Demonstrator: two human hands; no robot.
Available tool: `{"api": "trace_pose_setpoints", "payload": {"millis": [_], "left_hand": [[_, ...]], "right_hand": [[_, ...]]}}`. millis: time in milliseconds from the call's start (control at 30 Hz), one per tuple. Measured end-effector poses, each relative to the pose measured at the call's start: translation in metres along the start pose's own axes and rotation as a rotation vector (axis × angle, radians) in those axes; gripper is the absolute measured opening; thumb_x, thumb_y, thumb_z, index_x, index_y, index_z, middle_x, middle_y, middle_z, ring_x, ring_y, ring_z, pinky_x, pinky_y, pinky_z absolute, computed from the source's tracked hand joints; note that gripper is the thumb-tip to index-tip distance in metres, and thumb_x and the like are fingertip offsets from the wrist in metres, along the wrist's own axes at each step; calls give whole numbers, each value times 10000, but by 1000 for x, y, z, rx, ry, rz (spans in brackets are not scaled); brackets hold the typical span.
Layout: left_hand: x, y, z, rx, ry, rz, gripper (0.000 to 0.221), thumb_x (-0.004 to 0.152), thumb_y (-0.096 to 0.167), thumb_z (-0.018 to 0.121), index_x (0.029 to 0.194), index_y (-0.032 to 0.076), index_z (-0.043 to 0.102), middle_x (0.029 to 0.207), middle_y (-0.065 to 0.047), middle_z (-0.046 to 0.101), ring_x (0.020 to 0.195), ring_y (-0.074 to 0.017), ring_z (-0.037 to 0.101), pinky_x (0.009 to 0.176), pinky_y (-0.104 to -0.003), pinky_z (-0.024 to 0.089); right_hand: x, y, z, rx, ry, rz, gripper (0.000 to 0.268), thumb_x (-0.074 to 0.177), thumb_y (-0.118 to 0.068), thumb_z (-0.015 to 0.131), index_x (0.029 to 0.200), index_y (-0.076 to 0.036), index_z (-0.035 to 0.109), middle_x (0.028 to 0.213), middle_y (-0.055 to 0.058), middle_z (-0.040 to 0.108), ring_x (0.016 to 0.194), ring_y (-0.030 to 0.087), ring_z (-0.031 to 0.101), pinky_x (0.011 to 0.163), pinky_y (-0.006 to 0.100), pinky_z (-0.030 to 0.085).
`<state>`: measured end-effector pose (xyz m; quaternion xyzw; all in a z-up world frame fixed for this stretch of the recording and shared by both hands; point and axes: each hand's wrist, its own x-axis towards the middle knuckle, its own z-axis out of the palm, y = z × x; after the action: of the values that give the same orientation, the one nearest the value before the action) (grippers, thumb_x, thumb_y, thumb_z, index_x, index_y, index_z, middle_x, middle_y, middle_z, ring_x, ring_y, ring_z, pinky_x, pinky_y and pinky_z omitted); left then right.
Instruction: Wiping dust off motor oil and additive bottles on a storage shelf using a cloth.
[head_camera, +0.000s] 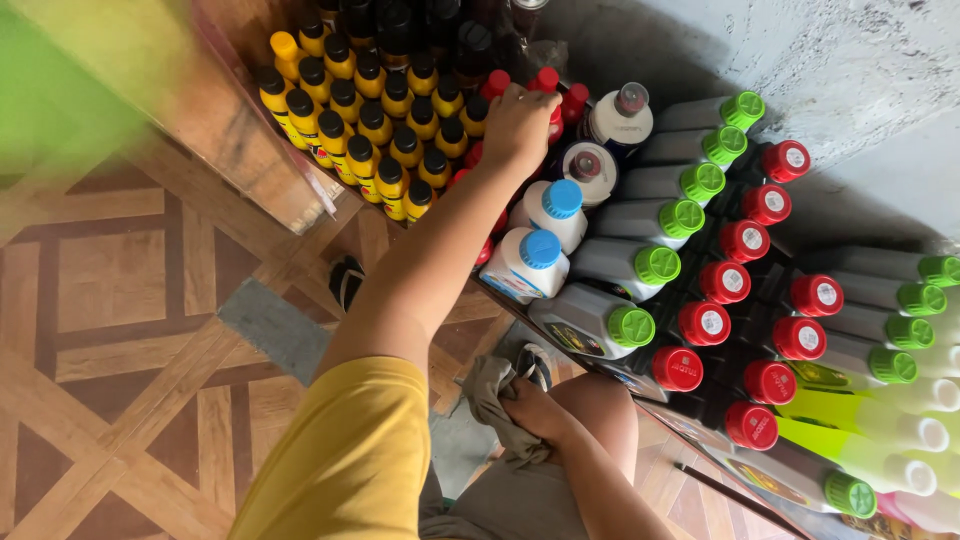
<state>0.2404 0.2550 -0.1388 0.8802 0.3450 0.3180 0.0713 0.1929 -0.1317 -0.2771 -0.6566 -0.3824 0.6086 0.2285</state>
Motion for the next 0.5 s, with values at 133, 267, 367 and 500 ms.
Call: {"api": "trace_pose_setpoints", "payload": {"millis": [133, 267, 367, 500], "left_hand": [[2, 3, 20, 83, -176, -59, 310, 857, 82, 621, 1126, 187, 732, 1096, -22, 741, 1132, -296, 584, 979, -453, 455], [8, 7, 17, 80, -325, -68, 253, 919, 122, 604, 1141, 162, 719, 1164, -44, 711, 1192, -292, 539, 1023, -481, 404], [13, 7, 6, 121, -357, -37, 248, 956, 127, 597, 1174, 147, 715, 1282, -75, 649, 1237, -295, 527, 1063, -475, 402], [14, -5, 13, 122, -157, -40, 422, 795, 96, 641, 1213, 142, 686, 1393, -96, 529, 1227, -332, 515, 1012, -526, 406]], "right_hand": [[-3, -6, 0, 2, 19, 46, 321, 926, -213, 650, 1178, -15, 674, 1012, 89, 753, 903, 162, 677, 812, 330, 558], [-6, -12, 0, 38, 21, 46, 348, 918, -212, 654, 1210, -24, 659, 1049, 85, 749, 926, 156, 674, 825, 324, 554], [-9, -18, -1, 63, 18, 78, 352, 918, -215, 656, 1214, -22, 664, 1044, 88, 747, 917, 158, 672, 817, 328, 553], [-7, -19, 1, 37, 29, 91, 360, 922, -234, 659, 1217, -27, 659, 1040, 78, 752, 911, 153, 680, 817, 321, 555]]}}
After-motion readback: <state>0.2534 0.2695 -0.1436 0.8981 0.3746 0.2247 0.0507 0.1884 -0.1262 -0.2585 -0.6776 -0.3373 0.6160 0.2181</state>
